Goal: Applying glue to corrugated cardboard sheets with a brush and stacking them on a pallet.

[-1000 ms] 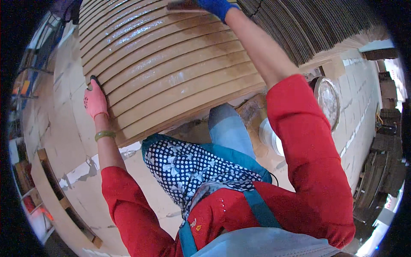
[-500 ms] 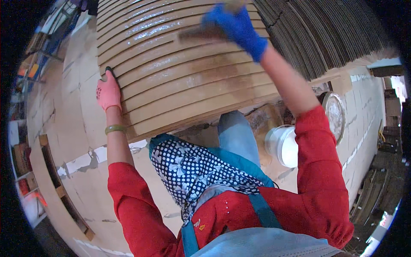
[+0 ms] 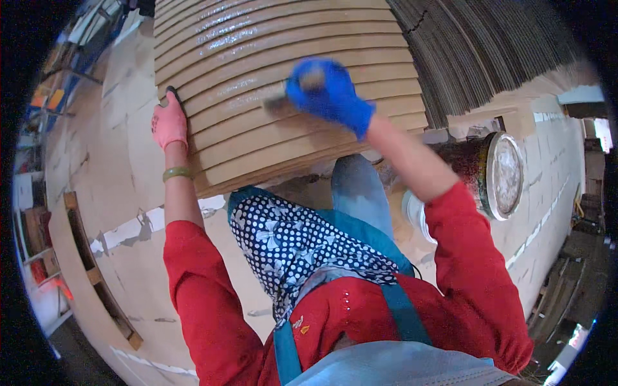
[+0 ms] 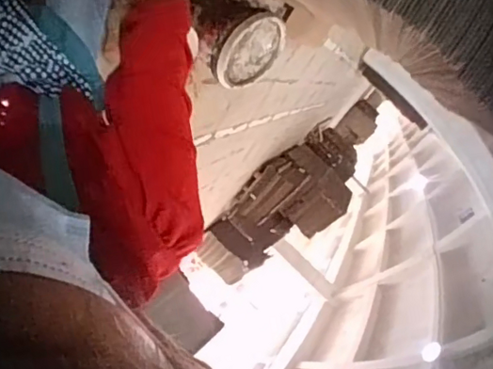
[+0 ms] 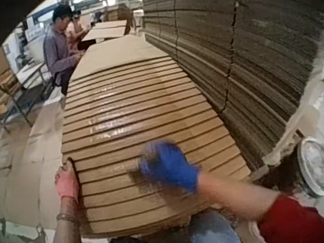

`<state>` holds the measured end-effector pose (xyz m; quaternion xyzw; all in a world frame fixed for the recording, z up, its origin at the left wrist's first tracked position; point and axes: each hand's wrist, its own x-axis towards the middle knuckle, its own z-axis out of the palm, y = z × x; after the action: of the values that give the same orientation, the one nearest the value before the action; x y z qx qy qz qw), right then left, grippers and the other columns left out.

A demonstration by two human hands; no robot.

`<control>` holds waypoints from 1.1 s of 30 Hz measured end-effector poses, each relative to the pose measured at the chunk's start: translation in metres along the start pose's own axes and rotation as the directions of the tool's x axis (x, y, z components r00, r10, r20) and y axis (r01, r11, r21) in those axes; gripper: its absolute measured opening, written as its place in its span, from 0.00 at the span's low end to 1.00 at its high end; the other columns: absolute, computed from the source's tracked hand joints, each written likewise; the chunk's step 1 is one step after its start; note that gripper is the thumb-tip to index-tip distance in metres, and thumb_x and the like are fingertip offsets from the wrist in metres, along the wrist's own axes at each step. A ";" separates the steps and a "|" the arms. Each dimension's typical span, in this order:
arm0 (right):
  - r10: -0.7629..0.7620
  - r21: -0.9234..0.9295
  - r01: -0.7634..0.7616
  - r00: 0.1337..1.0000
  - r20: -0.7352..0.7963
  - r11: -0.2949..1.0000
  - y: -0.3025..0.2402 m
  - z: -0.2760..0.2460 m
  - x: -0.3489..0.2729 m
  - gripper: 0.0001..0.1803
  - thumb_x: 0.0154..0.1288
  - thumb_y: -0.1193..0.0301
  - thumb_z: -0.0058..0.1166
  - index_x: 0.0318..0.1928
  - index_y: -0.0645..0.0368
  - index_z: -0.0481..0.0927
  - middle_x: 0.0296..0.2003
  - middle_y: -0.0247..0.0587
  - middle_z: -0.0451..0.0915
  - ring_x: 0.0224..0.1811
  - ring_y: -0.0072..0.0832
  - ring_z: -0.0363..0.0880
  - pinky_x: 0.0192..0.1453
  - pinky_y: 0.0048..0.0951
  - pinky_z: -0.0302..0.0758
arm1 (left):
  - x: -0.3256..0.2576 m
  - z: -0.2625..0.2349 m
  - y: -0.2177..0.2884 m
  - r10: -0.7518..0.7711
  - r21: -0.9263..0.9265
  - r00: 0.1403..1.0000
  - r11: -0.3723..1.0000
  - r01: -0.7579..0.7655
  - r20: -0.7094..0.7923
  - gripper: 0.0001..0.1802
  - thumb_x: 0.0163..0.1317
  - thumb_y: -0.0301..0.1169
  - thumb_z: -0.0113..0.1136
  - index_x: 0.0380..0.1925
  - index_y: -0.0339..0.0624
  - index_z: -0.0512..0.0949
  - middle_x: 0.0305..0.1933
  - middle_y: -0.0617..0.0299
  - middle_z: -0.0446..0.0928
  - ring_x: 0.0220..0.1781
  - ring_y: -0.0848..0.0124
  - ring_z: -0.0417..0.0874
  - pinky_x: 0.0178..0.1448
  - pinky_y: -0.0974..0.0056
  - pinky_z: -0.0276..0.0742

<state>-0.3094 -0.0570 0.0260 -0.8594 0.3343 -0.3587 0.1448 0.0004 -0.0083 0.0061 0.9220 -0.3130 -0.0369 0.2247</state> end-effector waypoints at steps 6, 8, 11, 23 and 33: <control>0.021 0.411 0.015 0.996 -0.083 0.912 -0.014 -0.056 -0.079 0.04 0.55 0.73 0.55 0.24 0.57 0.77 0.24 0.41 0.77 0.28 0.33 0.77 0.33 0.30 0.73 | -0.029 0.009 0.021 0.036 -0.153 0.994 0.987 -0.052 -0.102 0.35 0.58 0.58 0.38 0.47 0.36 0.72 0.50 0.44 0.72 0.55 0.51 0.70 0.58 0.55 0.62; 0.297 0.542 -0.158 0.938 -0.178 0.826 -0.047 -0.097 -0.104 0.03 0.58 0.75 0.53 0.30 0.59 0.79 0.29 0.39 0.78 0.34 0.28 0.77 0.40 0.27 0.73 | -0.037 0.001 -0.004 0.060 -0.215 0.983 0.972 -0.097 -0.173 0.34 0.59 0.56 0.38 0.44 0.34 0.73 0.48 0.42 0.73 0.52 0.48 0.71 0.56 0.53 0.64; 0.461 0.422 -0.278 0.774 -0.434 0.863 -0.081 -0.172 -0.160 0.05 0.59 0.78 0.50 0.34 0.63 0.79 0.34 0.39 0.78 0.36 0.24 0.75 0.41 0.25 0.71 | -0.026 -0.008 -0.038 0.011 -0.177 0.997 0.984 0.003 0.075 0.33 0.61 0.54 0.37 0.41 0.30 0.74 0.45 0.39 0.74 0.48 0.43 0.72 0.54 0.51 0.66; 0.937 0.346 -0.877 0.269 -0.222 0.334 0.069 -0.051 -0.418 0.09 0.61 0.66 0.51 0.35 0.59 0.76 0.26 0.37 0.75 0.30 0.22 0.73 0.35 0.25 0.71 | -0.073 -0.001 -0.030 -0.128 -0.052 0.991 0.991 0.126 -0.036 0.35 0.60 0.57 0.34 0.49 0.37 0.71 0.50 0.45 0.73 0.53 0.52 0.72 0.56 0.53 0.65; 0.958 0.818 -0.542 -0.078 -0.276 0.191 0.105 -0.007 -0.401 0.17 0.58 0.65 0.55 0.46 0.59 0.75 0.39 0.39 0.76 0.37 0.31 0.74 0.45 0.31 0.73 | -0.078 -0.014 -0.039 -0.180 -0.053 0.979 0.983 0.176 -0.093 0.34 0.60 0.57 0.34 0.47 0.37 0.71 0.50 0.45 0.73 0.53 0.53 0.73 0.56 0.53 0.66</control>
<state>-0.5717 0.1380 -0.2289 -0.1581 0.6976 -0.5979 0.3617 -0.0374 0.0716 -0.0040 0.9418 -0.2171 -0.0190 0.2560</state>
